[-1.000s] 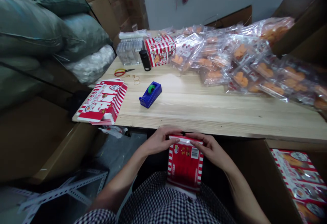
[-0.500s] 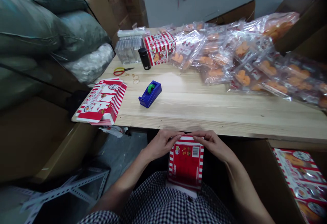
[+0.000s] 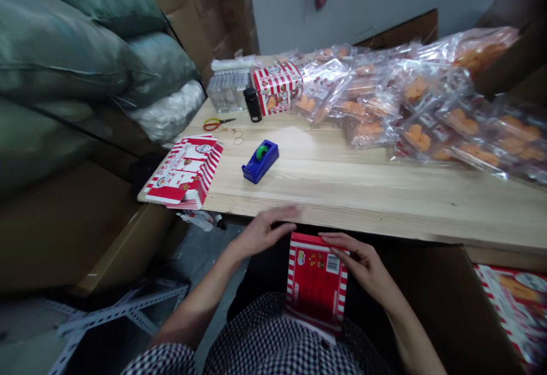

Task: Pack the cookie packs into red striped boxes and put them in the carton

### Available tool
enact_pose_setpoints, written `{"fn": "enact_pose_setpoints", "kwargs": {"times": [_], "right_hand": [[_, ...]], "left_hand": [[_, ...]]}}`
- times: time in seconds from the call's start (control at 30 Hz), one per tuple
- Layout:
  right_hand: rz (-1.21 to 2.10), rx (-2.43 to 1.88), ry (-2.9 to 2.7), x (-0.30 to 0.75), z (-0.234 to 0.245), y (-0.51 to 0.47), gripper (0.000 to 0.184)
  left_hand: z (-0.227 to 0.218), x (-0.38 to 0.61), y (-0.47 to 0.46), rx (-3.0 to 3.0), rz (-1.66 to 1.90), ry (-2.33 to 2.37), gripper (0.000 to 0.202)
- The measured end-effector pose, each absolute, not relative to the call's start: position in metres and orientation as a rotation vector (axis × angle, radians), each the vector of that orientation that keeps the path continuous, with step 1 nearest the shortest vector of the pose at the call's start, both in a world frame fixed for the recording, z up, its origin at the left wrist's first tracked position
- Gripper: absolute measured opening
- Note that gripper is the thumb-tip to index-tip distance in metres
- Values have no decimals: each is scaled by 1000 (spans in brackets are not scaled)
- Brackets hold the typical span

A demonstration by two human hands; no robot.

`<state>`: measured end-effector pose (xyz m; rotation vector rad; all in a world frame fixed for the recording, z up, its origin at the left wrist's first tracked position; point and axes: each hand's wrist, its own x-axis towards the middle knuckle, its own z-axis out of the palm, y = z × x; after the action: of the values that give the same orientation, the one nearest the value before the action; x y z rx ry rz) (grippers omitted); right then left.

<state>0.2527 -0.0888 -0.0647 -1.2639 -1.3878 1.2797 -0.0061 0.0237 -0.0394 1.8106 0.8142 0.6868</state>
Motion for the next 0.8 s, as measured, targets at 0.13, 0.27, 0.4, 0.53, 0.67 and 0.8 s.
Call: {"fn": "enact_pose_setpoints", "kwargs": {"times": [0.13, 0.27, 0.4, 0.53, 0.67, 0.8], "right_hand": [[1290, -1269, -1408, 254, -65, -87, 25], [1290, -1280, -1458, 253, -65, -86, 27], [1286, -1270, -1486, 253, -61, -86, 28], [1259, -1274, -1492, 254, -61, -87, 27], [1210, -1282, -1499, 253, -64, -88, 27], [1159, -1282, -1507, 251, -66, -87, 26]], "left_hand": [[-34, -39, 101, 1677, 1148, 1476, 32], [-42, -59, 159, 1539, 1013, 1595, 22], [-48, -60, 171, 1431, 928, 1477, 32], [-46, -58, 164, 1295, 1013, 1389, 33], [-50, -61, 152, 1191, 1124, 1333, 35], [-69, -67, 137, 1166, 1207, 1311, 31]]}}
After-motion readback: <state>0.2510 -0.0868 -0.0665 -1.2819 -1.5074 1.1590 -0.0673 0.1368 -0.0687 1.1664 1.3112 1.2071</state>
